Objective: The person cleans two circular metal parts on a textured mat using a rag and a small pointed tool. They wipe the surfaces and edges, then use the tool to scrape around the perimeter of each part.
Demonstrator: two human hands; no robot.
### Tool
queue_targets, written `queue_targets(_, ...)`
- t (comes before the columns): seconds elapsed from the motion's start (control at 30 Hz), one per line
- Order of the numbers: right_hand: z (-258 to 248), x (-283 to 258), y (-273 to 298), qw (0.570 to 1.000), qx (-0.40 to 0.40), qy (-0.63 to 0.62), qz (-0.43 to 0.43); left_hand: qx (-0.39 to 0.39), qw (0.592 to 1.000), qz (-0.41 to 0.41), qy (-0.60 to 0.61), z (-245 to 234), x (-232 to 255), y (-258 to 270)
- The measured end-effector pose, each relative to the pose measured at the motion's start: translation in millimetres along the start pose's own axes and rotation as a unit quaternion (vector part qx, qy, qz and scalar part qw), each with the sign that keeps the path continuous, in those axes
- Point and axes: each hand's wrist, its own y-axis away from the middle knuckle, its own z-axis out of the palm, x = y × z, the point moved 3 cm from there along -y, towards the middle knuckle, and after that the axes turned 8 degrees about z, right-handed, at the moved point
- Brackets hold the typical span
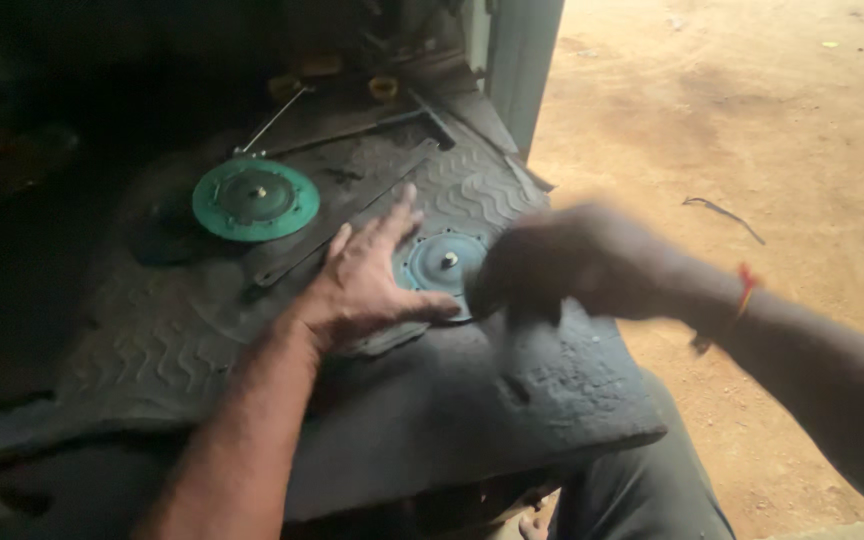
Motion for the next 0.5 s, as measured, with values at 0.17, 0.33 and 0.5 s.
queue_targets(0.17, -18.9, 10.4, -45.5, 0.951, 0.062, -0.248, 0.172, -0.030, 0.999, 0.017, 0.003, -10.5, -17.5, -0.4)
queue_targets(0.33, 31.2, -34.0, -85.8, 0.945, 0.061, 0.296, -0.127, -0.003, 0.997, 0.067, -0.040, -6.0, -26.2, -0.3)
queue_targets(0.5, 58.1, -40.3, -49.9, 0.956, 0.127, 0.155, -0.216, -0.012, 0.997, 0.065, -0.037, -4.4, -25.7, -3.4)
